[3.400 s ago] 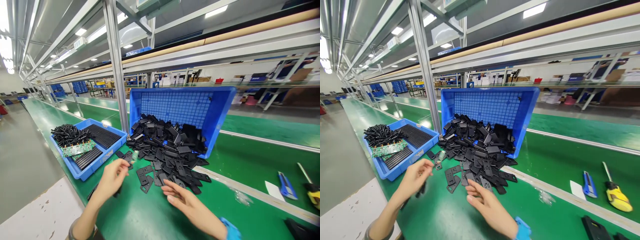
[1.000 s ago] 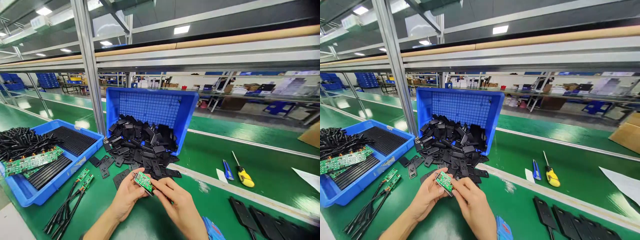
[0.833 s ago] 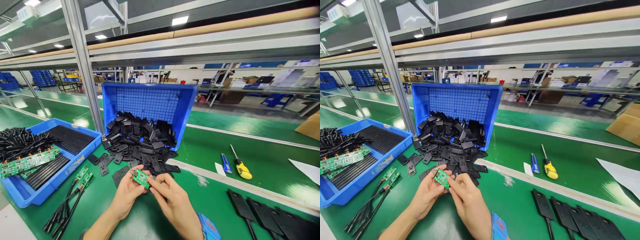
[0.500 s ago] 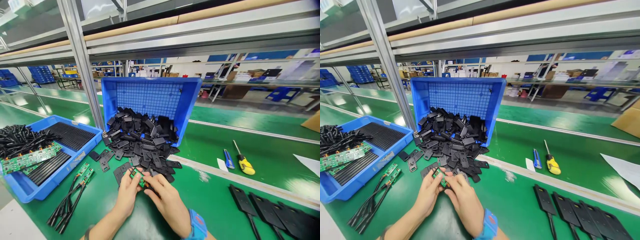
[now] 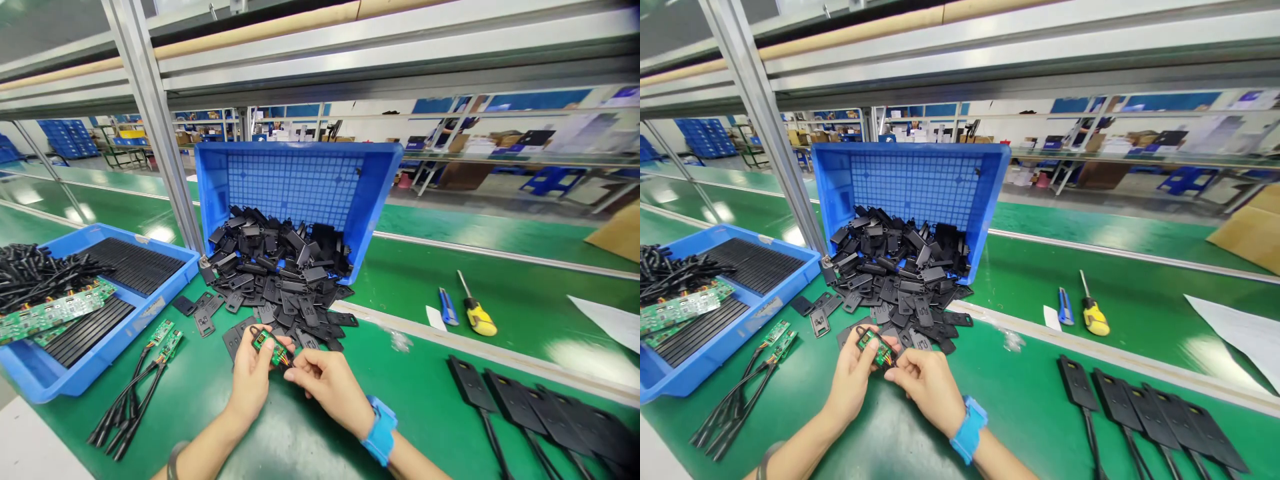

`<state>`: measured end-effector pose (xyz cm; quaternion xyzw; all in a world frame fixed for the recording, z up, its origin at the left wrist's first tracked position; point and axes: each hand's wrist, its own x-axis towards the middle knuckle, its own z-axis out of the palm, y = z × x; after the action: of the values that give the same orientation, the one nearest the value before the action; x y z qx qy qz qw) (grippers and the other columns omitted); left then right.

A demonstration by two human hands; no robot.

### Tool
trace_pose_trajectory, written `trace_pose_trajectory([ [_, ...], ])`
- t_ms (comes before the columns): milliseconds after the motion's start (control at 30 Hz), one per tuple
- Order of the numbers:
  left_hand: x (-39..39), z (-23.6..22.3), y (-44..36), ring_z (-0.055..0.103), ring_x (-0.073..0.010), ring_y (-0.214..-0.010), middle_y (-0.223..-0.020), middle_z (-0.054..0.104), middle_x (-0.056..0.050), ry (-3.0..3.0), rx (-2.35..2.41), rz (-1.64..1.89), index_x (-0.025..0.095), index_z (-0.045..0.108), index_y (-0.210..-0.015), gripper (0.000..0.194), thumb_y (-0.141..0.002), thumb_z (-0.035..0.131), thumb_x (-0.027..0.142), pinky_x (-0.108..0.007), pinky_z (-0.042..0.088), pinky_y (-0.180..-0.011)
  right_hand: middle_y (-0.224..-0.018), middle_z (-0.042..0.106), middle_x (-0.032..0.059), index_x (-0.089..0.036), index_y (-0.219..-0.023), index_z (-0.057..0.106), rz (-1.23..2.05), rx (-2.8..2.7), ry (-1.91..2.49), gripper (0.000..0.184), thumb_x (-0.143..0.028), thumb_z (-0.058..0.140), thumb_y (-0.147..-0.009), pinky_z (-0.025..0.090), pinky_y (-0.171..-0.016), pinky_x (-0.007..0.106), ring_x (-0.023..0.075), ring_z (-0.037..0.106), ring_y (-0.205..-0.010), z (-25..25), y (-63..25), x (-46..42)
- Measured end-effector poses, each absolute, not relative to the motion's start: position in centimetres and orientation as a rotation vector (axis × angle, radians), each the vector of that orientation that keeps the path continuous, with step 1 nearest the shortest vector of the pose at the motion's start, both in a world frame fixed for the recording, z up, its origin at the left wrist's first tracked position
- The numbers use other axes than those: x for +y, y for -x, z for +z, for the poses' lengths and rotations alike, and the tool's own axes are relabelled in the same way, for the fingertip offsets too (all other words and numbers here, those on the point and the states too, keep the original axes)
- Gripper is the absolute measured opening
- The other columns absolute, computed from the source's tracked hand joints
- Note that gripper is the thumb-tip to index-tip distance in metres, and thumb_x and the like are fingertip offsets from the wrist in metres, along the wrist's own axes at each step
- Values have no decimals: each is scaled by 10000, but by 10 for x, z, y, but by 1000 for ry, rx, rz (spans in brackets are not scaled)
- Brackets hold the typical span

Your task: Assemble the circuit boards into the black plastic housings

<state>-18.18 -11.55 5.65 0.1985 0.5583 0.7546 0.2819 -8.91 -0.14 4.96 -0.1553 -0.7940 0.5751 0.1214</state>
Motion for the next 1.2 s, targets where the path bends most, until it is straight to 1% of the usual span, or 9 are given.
trace_pose_trajectory([
  [233, -115, 58, 180, 639, -233, -981, -1004, 681, -103, -591, 1601, 2032, 200, 438, -1070, 293, -879, 554, 390, -340, 503, -828, -489, 537, -38, -168, -615, 601, 1595, -2213, 486, 290, -393, 644, -792, 375, -483, 208, 101, 486, -447, 48, 89, -10],
  [367, -116, 58, 179, 651, -245, -932, -990, 683, -111, -514, 1478, 2033, 200, 434, -1082, 334, -864, 571, 413, -313, 525, -713, -489, 564, -26, -163, -601, 614, 1775, -2177, 534, 297, -394, 638, -787, 380, -458, 201, 102, 505, -425, 45, 91, -9],
  [433, -117, 58, 178, 655, -246, -914, -994, 682, -115, -485, 1416, 2033, 200, 431, -1085, 344, -860, 578, 415, -298, 523, -673, -494, 565, -24, -163, -584, 606, 1799, -2175, 545, 310, -396, 634, -787, 373, -442, 200, 98, 495, -412, 42, 92, -8],
  [633, -116, 55, 178, 658, -233, -894, -989, 684, -107, -424, 1423, 2072, 203, 444, -1088, 349, -856, 584, 423, -294, 511, -697, -510, 544, -24, -180, -598, 574, 1415, -2261, 456, 319, -408, 608, -820, 381, -489, 211, 106, 469, -480, 45, 91, -10],
  [767, -117, 55, 176, 641, -230, -955, -1000, 681, -95, -523, 1541, 2049, 209, 447, -1079, 298, -878, 553, 403, -312, 507, -772, -457, 488, -46, -179, -575, 527, 1563, -2252, 508, 338, -413, 608, -805, 323, -424, 199, 86, 416, -415, 46, 92, -9],
  [933, -119, 56, 175, 633, -228, -968, -1002, 682, -91, -645, 1722, 1992, 204, 482, -1051, 274, -870, 567, 390, -324, 475, -850, -473, 523, -40, -186, -558, 474, 1601, -2245, 562, 340, -382, 604, -804, 310, -413, 192, 80, 432, -390, 39, 97, -8],
  [1033, -118, 58, 180, 650, -216, -884, -969, 689, -83, -603, 1641, 1988, 199, 490, -1041, 291, -850, 591, 394, -312, 487, -794, -499, 566, -32, -185, -564, 476, 1653, -2310, 537, 357, -396, 594, -828, 316, -402, 190, 82, 462, -377, 39, 96, -6],
  [1133, -115, 60, 185, 643, -171, -681, -836, 689, -58, -534, 1517, 1878, 175, 505, -1014, 304, -831, 602, 398, -257, 485, -628, -488, 547, -37, -175, -541, 525, 1446, -2411, 424, 369, -393, 646, -813, 332, -439, 198, 92, 468, -432, 47, 92, -1],
  [1200, -114, 58, 187, 599, -131, -556, -738, 667, -30, -589, 1555, 1740, 160, 534, -956, 264, -822, 599, 378, -213, 443, -525, -565, 578, -22, -175, -629, 606, 1264, -2399, 327, 292, -362, 617, -853, 381, -507, 209, 109, 509, -517, 52, 90, 4],
])
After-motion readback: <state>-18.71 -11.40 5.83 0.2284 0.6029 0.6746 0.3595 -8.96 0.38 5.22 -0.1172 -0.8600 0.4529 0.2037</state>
